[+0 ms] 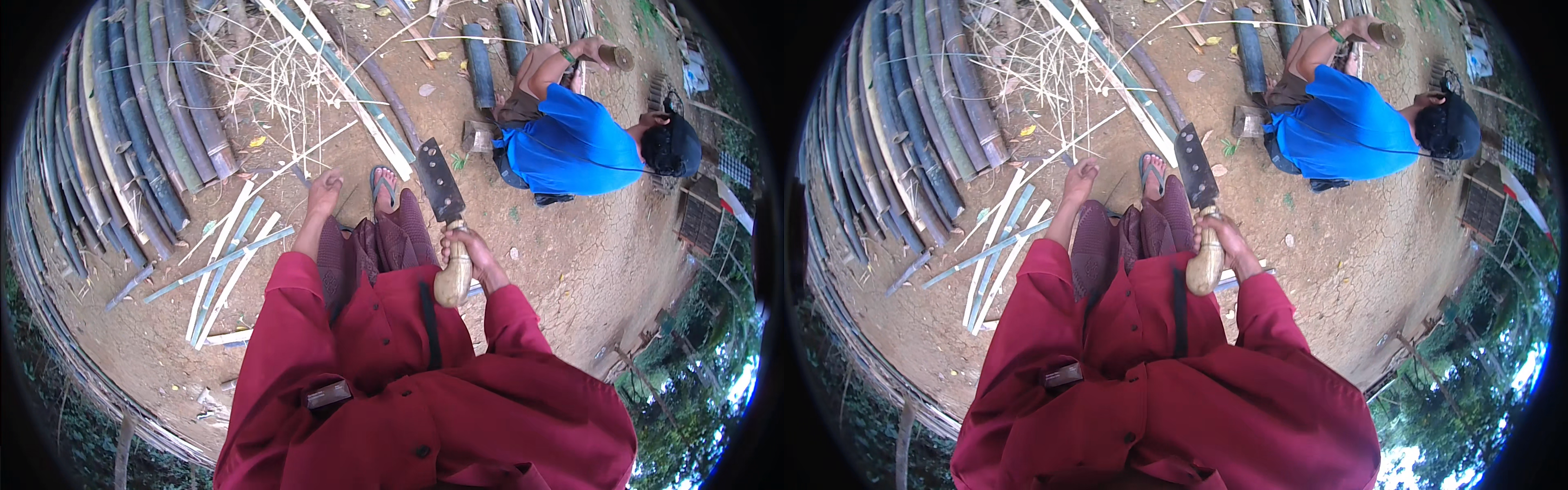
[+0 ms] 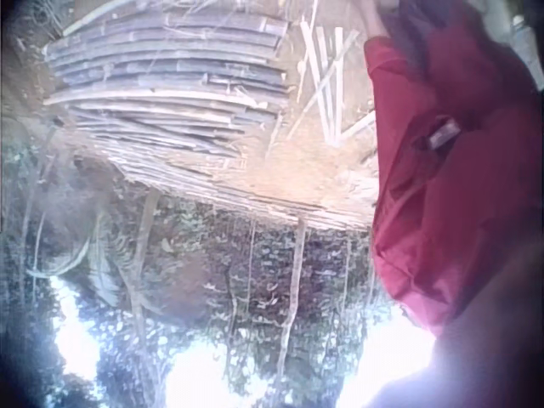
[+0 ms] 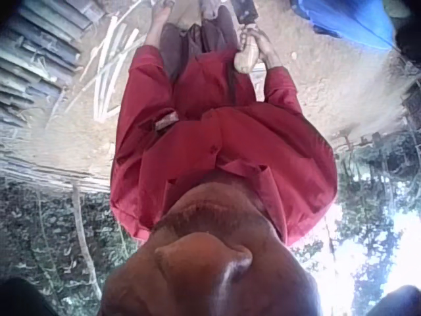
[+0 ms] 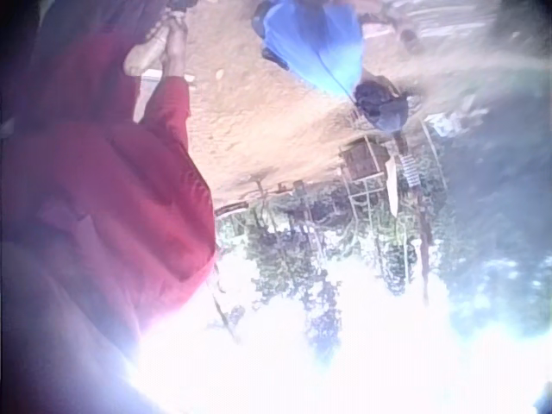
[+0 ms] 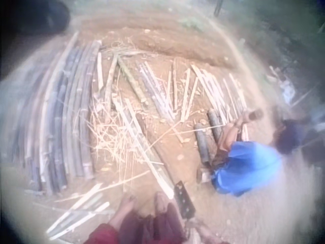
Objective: The person uses a large knife to split long bamboo poles into thin strips. They hold the bamboo with one hand and strike it with the knife to separate the sections, then set the finished strips aside on the ground.
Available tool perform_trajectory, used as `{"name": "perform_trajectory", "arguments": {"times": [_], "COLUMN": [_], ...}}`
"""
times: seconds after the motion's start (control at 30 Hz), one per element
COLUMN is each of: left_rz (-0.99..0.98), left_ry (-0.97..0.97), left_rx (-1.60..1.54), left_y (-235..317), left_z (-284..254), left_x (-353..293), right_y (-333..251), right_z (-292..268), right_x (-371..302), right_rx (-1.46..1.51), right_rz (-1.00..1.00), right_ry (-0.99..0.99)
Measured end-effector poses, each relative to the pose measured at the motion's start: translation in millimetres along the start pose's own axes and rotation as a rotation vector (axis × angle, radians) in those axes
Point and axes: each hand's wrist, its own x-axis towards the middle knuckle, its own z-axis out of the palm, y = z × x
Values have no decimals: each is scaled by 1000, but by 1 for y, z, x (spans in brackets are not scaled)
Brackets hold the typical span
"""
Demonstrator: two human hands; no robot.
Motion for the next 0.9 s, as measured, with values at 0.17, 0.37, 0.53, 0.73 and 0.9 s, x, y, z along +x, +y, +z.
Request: {"name": "perform_trajectory", "arguments": {"times": [0.17,0.37,0.53,0.73,0.9], "left_rz": [147,401,762,1002,1027], "left_ry": [-139,-166,-164,-144,-383], "left_rx": [496,780,975,1296,1444], "left_y": [-7,-78,-152,-203,-168], "left_z": [50,159,273,341,335], "left_x": [51,133,226,292,285], "right_y": [61,123,131,118,115], "right_z": [-4,-48,-91,-118,-124], "right_x": [16,155,202,203,199], "right_rx": [227,15,109,180,171], "right_rz": [-160,-595,-562,-492,-569], "right_ry": [-1,87,118,46,71]}}
